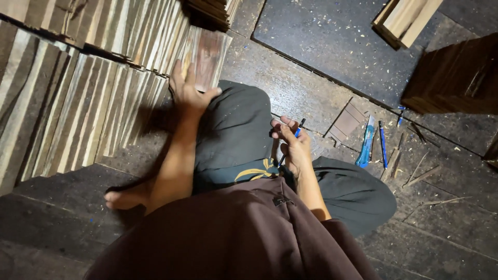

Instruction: The person sits on the floor and uses a blue pen to draw lines on small rectangular wooden planks. They handle the planks one at a time, marking them and placing them aside.

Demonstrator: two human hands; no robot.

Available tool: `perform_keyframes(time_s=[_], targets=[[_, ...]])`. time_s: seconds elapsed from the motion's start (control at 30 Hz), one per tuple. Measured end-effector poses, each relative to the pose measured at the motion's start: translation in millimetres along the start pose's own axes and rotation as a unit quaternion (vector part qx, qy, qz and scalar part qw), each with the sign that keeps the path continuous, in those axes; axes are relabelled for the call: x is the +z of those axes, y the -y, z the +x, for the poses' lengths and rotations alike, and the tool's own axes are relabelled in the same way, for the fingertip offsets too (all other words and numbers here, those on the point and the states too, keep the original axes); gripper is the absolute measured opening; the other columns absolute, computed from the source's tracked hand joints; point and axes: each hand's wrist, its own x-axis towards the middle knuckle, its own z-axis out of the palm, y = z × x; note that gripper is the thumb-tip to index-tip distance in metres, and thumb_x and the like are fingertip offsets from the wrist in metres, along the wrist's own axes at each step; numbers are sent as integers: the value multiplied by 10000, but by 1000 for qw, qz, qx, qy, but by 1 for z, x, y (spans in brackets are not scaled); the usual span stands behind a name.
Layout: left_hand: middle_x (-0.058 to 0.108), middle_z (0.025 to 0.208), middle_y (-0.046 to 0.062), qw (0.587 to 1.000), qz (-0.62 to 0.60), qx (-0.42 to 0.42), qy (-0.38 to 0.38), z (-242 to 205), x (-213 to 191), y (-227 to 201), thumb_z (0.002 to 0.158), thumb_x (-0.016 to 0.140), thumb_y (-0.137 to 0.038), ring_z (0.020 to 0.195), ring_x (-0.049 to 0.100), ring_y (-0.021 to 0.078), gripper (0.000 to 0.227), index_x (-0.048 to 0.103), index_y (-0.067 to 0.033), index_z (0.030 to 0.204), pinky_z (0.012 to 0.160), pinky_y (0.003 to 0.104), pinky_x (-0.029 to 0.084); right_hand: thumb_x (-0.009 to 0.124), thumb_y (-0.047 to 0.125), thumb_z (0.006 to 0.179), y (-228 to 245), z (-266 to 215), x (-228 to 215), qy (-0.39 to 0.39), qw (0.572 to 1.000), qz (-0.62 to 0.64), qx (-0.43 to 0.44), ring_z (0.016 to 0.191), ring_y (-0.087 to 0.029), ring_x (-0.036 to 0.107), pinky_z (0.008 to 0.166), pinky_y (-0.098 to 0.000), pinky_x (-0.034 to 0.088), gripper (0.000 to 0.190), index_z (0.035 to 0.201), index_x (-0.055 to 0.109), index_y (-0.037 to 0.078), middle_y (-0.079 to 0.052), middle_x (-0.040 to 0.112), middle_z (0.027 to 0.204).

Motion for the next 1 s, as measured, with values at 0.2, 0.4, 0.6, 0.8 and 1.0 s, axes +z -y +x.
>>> perform_keyframes(time_s=[0.2,0.4,0.6,0.8,1.0], targets=[[477,1462,185,991,94,65,71,9,-15,-24,420,1000,-435,1333,487,374,891,751,-88,1202,1085,495,449,682,139,952,-4,0,-3,-12,1000,-6,-10,776,-185,772,369,-115,360,309,1249,658,55,-190,771,1098],[437,1516,236,988,86,66,114,17,-19,-26,499,959,-324,1395,419,419,840,725,-52,1258,1123,545,398,670,128,955,-10,2,-14,-36,999,-13,-10,749,-186,766,363,-124,357,289,1233,664,50,-185,776,1068],[479,1496,260,985,90,81,119,19,-15,-23,586,914,-254,1408,418,424,746,712,-4,1260,1107,575,373,682,136,942,0,0,-18,-60,998,-18,-7,707,-146,733,401,-111,359,287,1216,676,52,-139,785,1011],[467,1531,210,981,90,80,149,24,-24,-32,589,935,-309,1426,397,415,752,729,-28,1255,1065,610,393,760,230,923,47,17,-73,-136,983,-91,-79,617,-95,655,412,-137,340,269,1154,690,112,-75,747,891],[582,1388,268,963,-81,120,228,43,-66,-162,865,810,-258,1177,606,449,537,679,45,1289,1007,464,489,668,-16,989,169,11,-164,-256,780,-247,-514,847,-190,549,811,-305,488,110,1092,635,-36,-117,638,988]])
